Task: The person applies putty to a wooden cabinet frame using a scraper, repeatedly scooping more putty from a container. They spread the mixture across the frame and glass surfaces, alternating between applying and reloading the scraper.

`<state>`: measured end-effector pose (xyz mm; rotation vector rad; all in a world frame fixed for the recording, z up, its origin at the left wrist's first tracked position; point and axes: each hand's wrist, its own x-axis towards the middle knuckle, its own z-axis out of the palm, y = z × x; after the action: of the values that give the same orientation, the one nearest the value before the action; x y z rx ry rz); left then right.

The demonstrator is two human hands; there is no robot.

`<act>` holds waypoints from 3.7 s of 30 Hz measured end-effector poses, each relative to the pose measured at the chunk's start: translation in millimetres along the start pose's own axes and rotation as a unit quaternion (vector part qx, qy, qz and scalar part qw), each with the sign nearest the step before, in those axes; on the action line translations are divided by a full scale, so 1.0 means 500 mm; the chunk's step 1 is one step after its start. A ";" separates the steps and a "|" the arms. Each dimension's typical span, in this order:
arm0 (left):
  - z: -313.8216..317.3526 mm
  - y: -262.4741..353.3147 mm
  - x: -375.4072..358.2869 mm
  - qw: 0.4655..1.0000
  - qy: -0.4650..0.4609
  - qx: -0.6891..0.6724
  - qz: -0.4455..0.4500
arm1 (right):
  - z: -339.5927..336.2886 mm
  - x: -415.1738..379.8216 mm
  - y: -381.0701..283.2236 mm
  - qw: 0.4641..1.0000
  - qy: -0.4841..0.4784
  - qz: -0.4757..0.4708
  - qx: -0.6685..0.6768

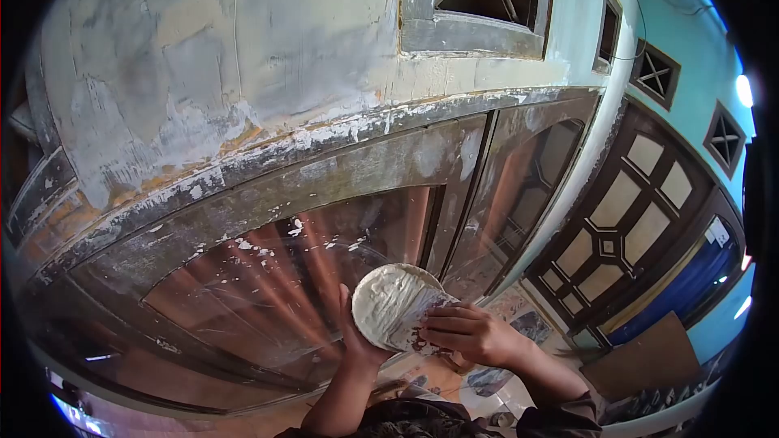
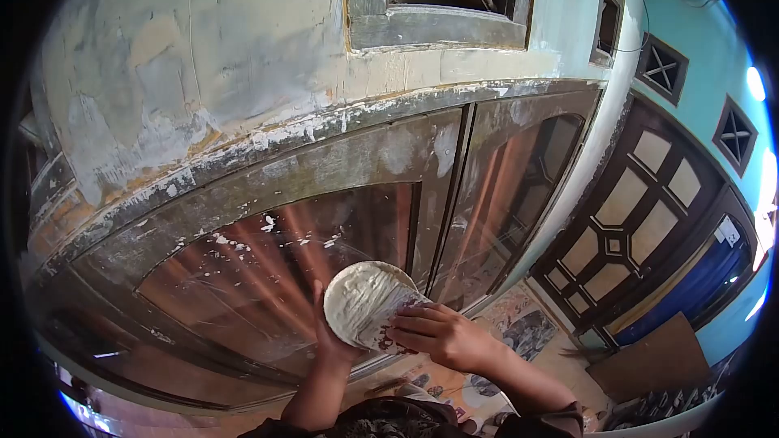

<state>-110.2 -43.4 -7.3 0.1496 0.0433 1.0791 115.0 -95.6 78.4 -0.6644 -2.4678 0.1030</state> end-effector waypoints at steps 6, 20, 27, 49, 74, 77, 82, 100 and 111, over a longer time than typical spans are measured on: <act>-0.007 0.000 0.000 0.999 -0.017 -0.035 -0.013 | -0.009 0.001 -0.005 1.000 -0.015 0.009 0.000; -0.029 -0.021 -0.002 0.985 -0.108 -0.135 -0.008 | 0.040 -0.013 0.028 0.579 0.390 0.249 0.671; -0.038 -0.029 -0.011 0.992 -0.072 -0.099 0.003 | 0.040 -0.018 0.046 0.486 0.412 0.244 0.731; 0.075 -0.140 0.177 0.976 -0.125 -0.104 -0.147 | -0.154 -0.106 0.234 0.663 0.580 0.134 0.454; 0.015 -0.150 0.239 0.995 -0.048 -0.049 -0.066 | -0.422 0.047 0.669 0.812 0.458 0.016 -0.361; -0.005 -0.149 0.245 0.995 -0.041 -0.055 -0.066 | -0.427 0.047 0.688 0.816 0.436 0.016 -0.379; -0.005 -0.146 0.255 0.998 -0.020 -0.015 -0.054 | -0.423 0.058 0.697 0.839 0.421 0.008 -0.344; -0.001 -0.183 0.270 0.992 -0.053 -0.066 -0.093 | -0.360 -0.014 0.688 0.849 0.412 0.043 -0.329; 0.002 -0.165 0.251 0.998 -0.026 -0.032 -0.054 | -0.383 0.063 0.694 0.859 0.426 0.016 -0.284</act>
<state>21.4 28.7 -13.2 0.1153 -0.0296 0.9679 349.9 208.8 179.1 -0.7672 -1.5909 -0.7765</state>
